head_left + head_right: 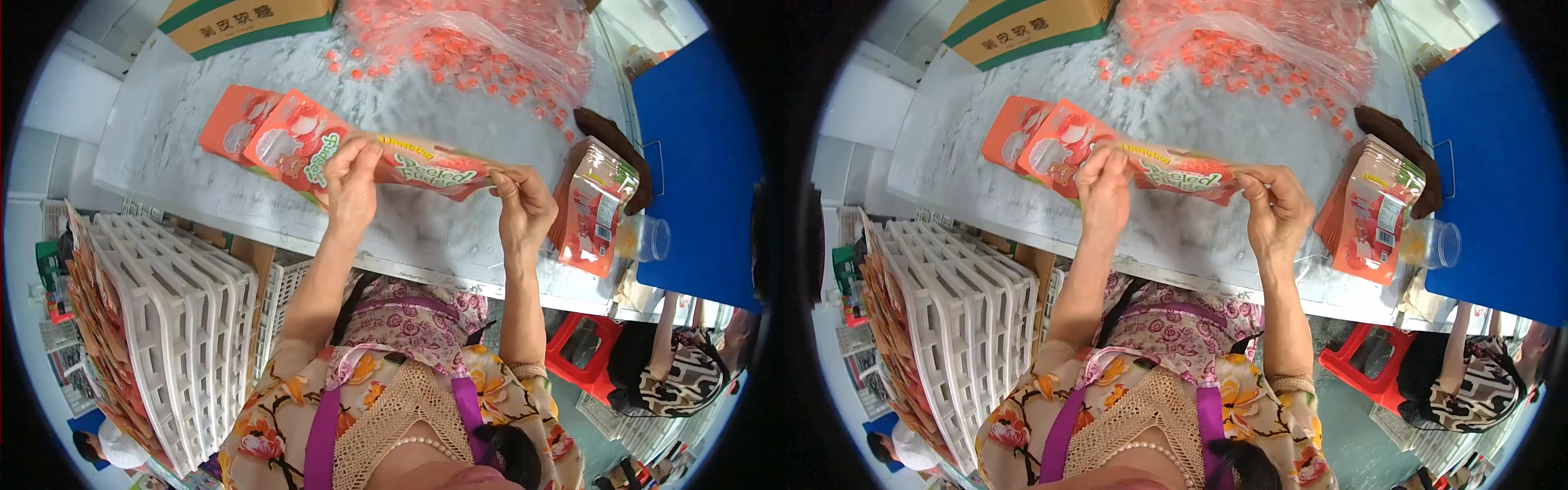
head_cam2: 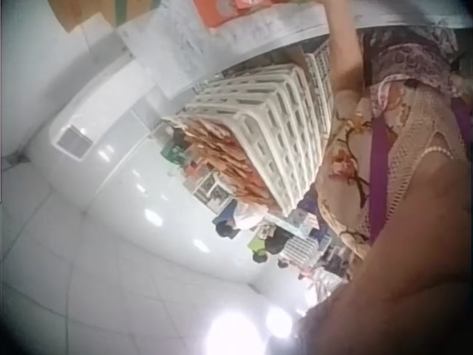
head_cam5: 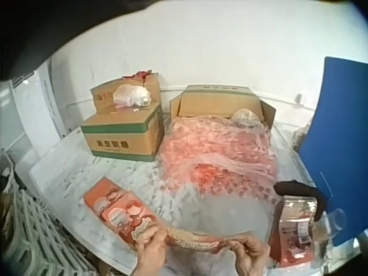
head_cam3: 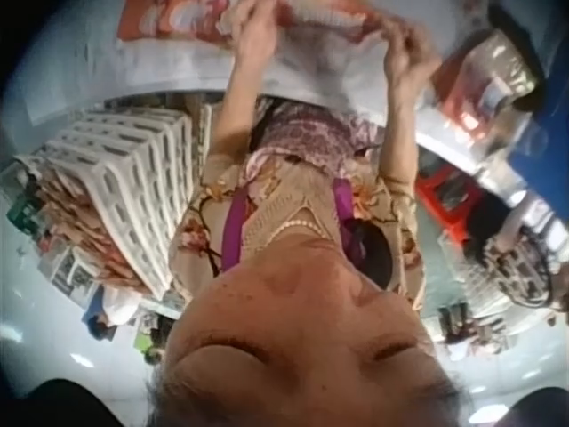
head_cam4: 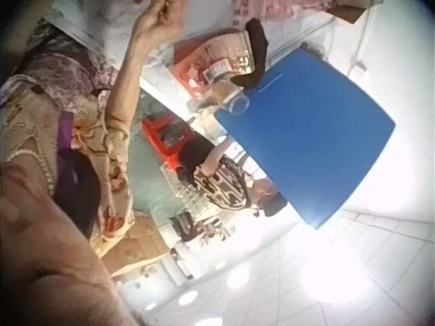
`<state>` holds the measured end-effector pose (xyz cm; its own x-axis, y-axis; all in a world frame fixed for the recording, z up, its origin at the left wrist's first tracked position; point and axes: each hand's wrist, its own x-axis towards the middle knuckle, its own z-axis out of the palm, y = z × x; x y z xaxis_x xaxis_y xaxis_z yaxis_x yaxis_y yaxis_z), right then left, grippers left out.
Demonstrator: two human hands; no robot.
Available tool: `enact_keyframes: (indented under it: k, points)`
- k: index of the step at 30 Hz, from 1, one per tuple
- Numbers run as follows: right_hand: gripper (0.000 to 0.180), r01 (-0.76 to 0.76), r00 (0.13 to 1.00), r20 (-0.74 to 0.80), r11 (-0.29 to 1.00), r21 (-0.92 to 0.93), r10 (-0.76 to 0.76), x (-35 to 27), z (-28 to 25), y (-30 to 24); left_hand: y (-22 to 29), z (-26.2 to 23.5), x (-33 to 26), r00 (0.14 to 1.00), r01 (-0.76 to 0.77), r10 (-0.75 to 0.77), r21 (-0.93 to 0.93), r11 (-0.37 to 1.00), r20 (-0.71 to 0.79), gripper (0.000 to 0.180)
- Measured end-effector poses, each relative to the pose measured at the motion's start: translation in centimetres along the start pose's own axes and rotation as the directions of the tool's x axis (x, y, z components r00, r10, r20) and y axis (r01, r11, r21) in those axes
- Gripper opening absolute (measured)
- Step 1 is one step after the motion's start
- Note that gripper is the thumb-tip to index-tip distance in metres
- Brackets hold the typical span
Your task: Packaging small red candies into plastic zip-lock bags and organizing them in trays.
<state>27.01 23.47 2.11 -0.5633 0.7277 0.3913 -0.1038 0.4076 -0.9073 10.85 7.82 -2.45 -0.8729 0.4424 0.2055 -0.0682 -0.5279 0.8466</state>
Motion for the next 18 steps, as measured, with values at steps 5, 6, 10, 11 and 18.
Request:
enact_keyframes:
  k: [5,6,10,11,18]
  points:
    - [0.004,-0.033,0.994,0.105,0.990,0.137,0.019,-0.3,1.2,-0.6,4.3,0.2,0.7,0.914,0.228,-0.212,-0.006,0.974,0.347,0.043]
    - [0.005,0.009,0.988,0.150,0.995,0.096,-0.023,-0.4,1.4,-0.7,4.5,-0.4,0.8,0.879,0.167,-0.233,0.190,0.967,0.415,0.043]
    - [0.009,-0.125,0.960,0.268,0.982,0.139,0.084,0.0,1.2,-1.1,5.0,-0.9,0.4,0.907,0.153,-0.255,0.300,0.942,0.336,0.033]
    - [0.009,-0.128,0.958,0.272,0.982,0.139,0.087,0.4,0.9,-1.4,5.3,-0.6,-0.1,0.934,0.181,-0.255,0.283,0.942,0.250,0.028]
    - [0.032,0.393,0.822,0.529,0.883,-0.257,-0.212,3.9,1.9,-6.6,4.8,0.3,-1.7,0.934,-0.015,-0.142,0.433,0.901,0.329,0.017]
